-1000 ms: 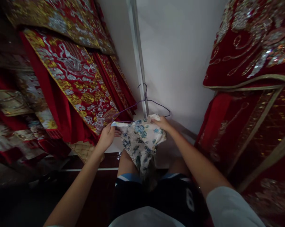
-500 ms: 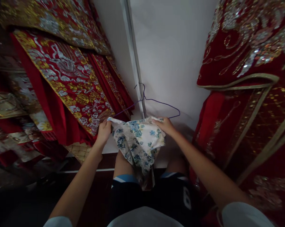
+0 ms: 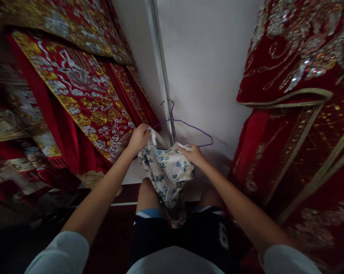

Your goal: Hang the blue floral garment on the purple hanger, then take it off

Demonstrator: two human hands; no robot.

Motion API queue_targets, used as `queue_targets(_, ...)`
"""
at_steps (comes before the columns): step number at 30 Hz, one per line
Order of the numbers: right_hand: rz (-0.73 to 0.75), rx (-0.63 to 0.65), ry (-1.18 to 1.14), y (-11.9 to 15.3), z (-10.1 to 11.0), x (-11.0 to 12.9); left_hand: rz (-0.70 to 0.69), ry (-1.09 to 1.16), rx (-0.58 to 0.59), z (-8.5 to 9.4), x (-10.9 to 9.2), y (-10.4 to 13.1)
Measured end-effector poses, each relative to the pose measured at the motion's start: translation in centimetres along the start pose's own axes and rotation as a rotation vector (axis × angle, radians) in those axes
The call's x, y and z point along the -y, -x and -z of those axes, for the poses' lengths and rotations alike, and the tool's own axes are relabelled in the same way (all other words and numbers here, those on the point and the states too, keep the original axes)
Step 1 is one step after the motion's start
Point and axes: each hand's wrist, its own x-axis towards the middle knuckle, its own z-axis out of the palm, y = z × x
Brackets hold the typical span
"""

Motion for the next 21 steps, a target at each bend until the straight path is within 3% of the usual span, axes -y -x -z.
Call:
queue_targets(3, 0.019, -0.01, 0.043, 0.4, -0.1, 0.5, 0.005, 0.03, 0.009, -1.1, -0.8, -1.0)
queue_targets(6, 0.162, -0.035, 0.07, 1.0, 1.4, 0.8, 0.02, 0.061, 0.029, -1.6, -0.8, -1.3)
queue_targets(8, 0.242, -0.154, 0.097, 1.1, 3.2, 0.5, 0.014, 0.046, 0.042, -1.7, -0.6, -1.3)
queue_targets(10, 0.246, -0.34, 0.15, 0.8, 5.4, 0.0, -0.001, 0.018, 0.057, -1.6, -0.4, -1.4)
queue_targets(12, 0.227, -0.448, 0.232, -0.1, 7.6, -0.5, -0.017, 0.002, 0.081, -1.5, -0.3, -1.4)
queue_targets(17, 0.127, -0.315, 0.407, -2.2, 11.7, 0.3, -0.027, -0.017, 0.05, -0.9, 0.2, -1.5)
queue_targets(21, 0.037, -0.187, 0.105, -2.1, 12.9, 2.2, 0.032, 0.045, -0.084, -0.5, 1.2, -0.5)
